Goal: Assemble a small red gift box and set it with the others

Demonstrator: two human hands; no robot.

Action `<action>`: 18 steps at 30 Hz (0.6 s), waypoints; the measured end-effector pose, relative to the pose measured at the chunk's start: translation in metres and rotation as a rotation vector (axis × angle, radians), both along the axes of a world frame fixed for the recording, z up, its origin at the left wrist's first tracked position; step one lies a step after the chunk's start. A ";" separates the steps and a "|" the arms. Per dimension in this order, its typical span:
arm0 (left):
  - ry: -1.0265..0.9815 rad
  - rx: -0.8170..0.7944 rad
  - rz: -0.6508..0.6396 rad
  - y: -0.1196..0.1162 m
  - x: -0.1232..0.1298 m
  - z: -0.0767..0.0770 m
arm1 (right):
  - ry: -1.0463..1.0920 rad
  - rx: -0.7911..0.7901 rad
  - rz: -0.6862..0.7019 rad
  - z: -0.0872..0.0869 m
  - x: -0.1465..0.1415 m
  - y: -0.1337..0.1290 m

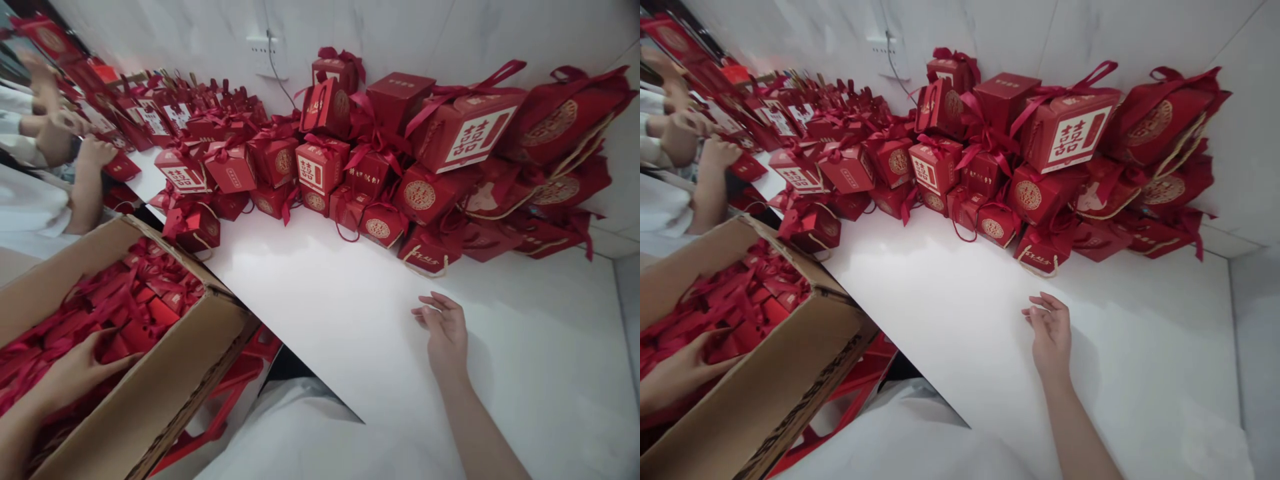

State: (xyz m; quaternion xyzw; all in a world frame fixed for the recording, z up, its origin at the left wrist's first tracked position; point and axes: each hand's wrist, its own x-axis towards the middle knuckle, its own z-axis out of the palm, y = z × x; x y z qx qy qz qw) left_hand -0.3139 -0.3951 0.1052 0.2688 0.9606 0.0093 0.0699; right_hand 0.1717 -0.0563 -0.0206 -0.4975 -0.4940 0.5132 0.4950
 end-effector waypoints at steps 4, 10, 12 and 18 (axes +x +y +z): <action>-0.027 0.080 -0.022 -0.018 -0.010 -0.020 | -0.019 0.006 0.007 0.001 0.000 -0.001; -0.161 0.179 -0.073 -0.037 -0.010 -0.036 | -0.023 0.003 0.004 0.000 0.001 -0.001; -0.150 0.110 -0.082 -0.041 -0.016 -0.034 | -0.023 -0.001 0.009 -0.001 0.002 -0.001; -0.041 -0.099 0.021 -0.029 0.004 -0.017 | -0.029 0.003 0.013 -0.003 0.002 0.000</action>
